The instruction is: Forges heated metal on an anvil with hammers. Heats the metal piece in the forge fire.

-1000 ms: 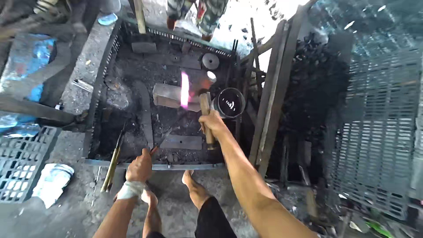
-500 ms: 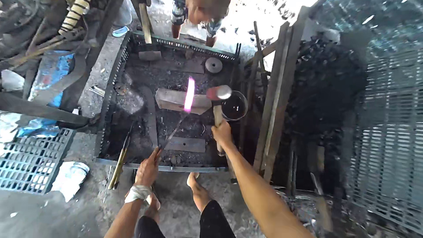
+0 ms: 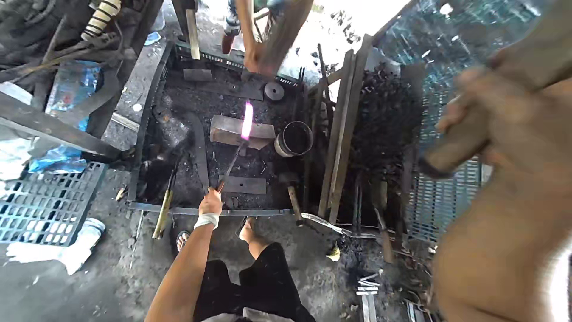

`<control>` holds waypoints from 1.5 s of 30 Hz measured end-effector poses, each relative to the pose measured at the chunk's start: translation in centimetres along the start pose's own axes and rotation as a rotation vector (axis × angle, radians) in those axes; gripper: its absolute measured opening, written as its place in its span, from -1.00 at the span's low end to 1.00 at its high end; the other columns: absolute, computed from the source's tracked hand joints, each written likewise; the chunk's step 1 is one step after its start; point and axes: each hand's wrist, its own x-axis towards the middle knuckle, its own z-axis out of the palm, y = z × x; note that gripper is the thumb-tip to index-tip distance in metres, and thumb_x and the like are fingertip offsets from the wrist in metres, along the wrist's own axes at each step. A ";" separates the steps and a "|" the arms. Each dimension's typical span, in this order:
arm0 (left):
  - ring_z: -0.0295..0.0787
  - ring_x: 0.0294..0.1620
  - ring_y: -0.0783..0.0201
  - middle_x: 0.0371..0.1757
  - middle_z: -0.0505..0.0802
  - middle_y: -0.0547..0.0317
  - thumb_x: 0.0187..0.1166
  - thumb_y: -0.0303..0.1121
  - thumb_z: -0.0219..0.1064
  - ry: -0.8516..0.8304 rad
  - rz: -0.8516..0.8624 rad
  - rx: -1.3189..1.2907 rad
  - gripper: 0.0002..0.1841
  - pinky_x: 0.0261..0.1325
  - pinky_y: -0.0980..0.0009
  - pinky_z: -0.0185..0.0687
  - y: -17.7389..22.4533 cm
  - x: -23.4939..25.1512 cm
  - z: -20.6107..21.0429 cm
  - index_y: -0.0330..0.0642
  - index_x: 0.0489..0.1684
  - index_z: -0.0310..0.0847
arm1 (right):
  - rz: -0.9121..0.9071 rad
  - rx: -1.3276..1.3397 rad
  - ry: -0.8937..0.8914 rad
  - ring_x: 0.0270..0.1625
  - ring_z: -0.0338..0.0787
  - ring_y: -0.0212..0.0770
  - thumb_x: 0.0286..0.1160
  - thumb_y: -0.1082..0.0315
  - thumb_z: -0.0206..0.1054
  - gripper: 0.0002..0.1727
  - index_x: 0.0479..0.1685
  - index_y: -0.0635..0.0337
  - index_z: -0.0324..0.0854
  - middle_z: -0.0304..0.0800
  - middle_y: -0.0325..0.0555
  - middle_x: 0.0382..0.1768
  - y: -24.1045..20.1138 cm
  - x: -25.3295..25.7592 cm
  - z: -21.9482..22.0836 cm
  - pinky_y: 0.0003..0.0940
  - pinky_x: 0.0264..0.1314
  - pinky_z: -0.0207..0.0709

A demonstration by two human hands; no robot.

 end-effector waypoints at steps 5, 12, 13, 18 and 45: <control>0.83 0.27 -0.26 0.25 0.81 -0.33 0.83 -0.22 0.02 -0.036 -0.083 0.066 -0.48 0.26 -0.20 0.73 0.2 0.7 -0.5 -0.27 0.70 0.23 | -0.200 0.007 0.219 -0.33 0.79 -0.27 0.59 0.24 0.41 -0.43 0.44 0.30 0.29 0.69 -0.13 -0.10 4.7 3.8 11.9 -0.23 -0.28 0.81; 0.85 0.19 -0.28 0.17 0.83 -0.31 0.80 -0.28 0.06 -0.042 -0.111 0.101 -0.56 0.16 -0.19 0.76 0.3 0.4 -1.5 -0.25 0.59 0.30 | 0.761 0.210 -0.444 -0.60 0.66 -0.18 0.44 0.39 0.39 -0.60 0.22 0.27 0.46 0.63 -0.04 -0.49 23.9 -4.3 35.0 -0.25 -0.55 0.64; 0.83 0.21 -0.30 0.21 0.81 -0.34 0.81 -0.27 0.06 -0.036 -0.105 0.095 -0.53 0.19 -0.22 0.74 0.6 -0.1 -2.7 -0.26 0.63 0.27 | 0.763 0.250 -0.472 -0.62 0.66 -0.19 0.43 0.38 0.40 -0.63 0.18 0.27 0.49 0.63 -0.06 -0.52 21.0 -2.3 32.3 -0.26 -0.56 0.66; 0.84 0.19 -0.31 0.20 0.82 -0.33 0.66 0.02 0.22 0.035 0.073 0.119 -0.19 0.18 -0.27 0.72 -1.9 -1.2 -2.1 -0.15 0.85 -0.01 | 0.332 0.035 -0.299 -0.56 0.73 -0.15 0.47 0.21 0.46 -0.58 0.26 0.12 0.55 0.75 -0.06 -0.41 6.0 -0.2 12.7 -0.15 -0.51 0.72; 0.86 0.17 -0.28 0.14 0.84 -0.32 0.72 -0.41 0.09 0.032 -0.034 0.170 -0.45 0.14 -0.20 0.77 -1.3 -2.2 -3.3 -0.30 0.71 0.16 | -0.185 -0.371 0.215 -0.32 0.79 -0.22 0.45 0.05 0.40 -0.29 0.46 0.36 0.37 0.73 0.00 -0.08 -2.3 10.4 6.0 -0.16 -0.19 0.79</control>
